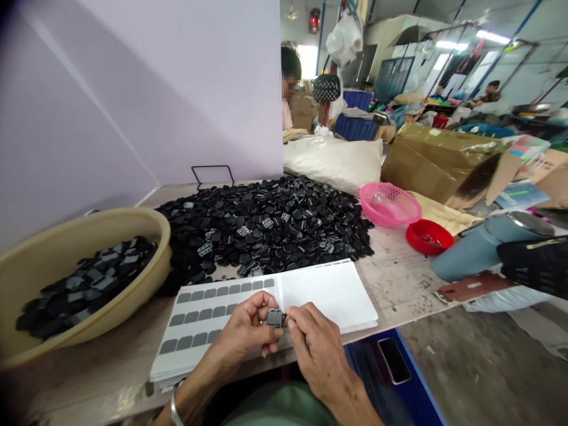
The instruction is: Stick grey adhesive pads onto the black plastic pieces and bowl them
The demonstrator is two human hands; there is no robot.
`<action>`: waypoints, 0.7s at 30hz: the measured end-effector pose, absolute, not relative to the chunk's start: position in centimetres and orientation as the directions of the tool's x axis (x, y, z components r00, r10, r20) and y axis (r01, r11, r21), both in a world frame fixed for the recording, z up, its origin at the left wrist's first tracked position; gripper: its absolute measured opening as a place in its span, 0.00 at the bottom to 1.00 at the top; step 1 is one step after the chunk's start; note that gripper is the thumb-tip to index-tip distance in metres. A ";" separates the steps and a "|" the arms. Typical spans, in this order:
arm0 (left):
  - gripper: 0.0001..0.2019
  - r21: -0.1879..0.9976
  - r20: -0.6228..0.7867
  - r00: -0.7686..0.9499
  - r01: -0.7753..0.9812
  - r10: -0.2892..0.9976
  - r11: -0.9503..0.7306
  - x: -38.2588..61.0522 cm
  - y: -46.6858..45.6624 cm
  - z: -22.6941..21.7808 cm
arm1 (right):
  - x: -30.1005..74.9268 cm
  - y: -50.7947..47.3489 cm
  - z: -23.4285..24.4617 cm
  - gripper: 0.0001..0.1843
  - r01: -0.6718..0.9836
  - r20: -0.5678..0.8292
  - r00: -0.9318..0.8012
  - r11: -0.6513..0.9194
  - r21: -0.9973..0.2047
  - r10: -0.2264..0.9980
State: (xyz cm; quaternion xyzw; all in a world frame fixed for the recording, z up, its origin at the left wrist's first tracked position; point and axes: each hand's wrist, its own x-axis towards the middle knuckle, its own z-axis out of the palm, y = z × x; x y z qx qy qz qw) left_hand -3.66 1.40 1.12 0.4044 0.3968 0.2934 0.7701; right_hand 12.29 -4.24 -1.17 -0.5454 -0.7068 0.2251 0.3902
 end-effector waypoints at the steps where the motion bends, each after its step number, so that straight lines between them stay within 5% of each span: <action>1: 0.18 0.856 -0.371 0.517 -0.132 0.772 0.500 -3.6 1.4 1.0 | 12.3 -4.3 -1.2 0.11 0.595 0.305 -0.098 0.302 -0.745 0.947; 17: 0.11 0.910 -0.277 0.573 -0.102 0.771 0.402 -4.5 1.1 -0.7 | 11.6 -4.6 -1.4 0.13 0.708 0.225 -0.173 0.280 -0.648 0.959; 21: 0.10 0.960 -0.247 0.427 -0.011 0.870 0.278 -6.3 2.4 0.0 | 12.4 -3.7 -1.0 0.13 0.811 0.162 -0.141 0.208 -0.547 0.977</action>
